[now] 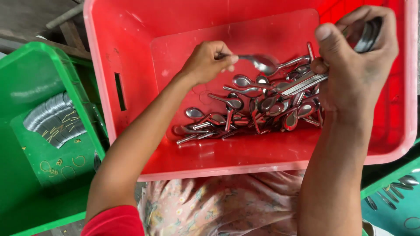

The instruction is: The person gathers metal spoons from a red bin, aligns them into stacks, and secures each stack with a rubber band taken from a green bin. The person repeats this process, creating multiple bundled spoon sets.

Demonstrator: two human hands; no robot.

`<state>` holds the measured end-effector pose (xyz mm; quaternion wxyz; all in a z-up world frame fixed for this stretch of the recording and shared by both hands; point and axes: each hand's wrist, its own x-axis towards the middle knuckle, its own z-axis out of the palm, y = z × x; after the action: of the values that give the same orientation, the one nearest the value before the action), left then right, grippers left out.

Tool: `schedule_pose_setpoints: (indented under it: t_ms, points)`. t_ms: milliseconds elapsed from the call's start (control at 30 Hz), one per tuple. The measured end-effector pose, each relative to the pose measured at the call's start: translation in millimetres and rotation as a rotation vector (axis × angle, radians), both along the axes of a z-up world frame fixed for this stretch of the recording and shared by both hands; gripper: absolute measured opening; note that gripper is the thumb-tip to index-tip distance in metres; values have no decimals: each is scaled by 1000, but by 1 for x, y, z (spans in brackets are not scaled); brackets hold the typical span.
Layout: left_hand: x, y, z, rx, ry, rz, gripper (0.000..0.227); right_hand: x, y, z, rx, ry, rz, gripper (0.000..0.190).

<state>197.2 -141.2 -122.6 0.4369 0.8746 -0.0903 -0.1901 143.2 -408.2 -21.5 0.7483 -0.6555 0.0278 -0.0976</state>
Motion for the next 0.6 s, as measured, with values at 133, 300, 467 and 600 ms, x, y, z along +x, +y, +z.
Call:
schedule_pose_setpoints:
  t_ms: [133, 300, 467, 600]
  points:
    - [-25, -26, 44, -710, 320, 146, 5, -1, 8, 2, -41, -16, 105, 41]
    - [-26, -47, 61, -814, 417, -165, 18, 1, 7, -7, -16, -177, 98, 38]
    - [19, -35, -56, -82, 176, 232, 49, -2, -17, -18, 305, -91, -39, 33]
    - [-7, -42, -139, 750, 191, -152, 60, 1, -7, 3, 414, 142, -218, 43]
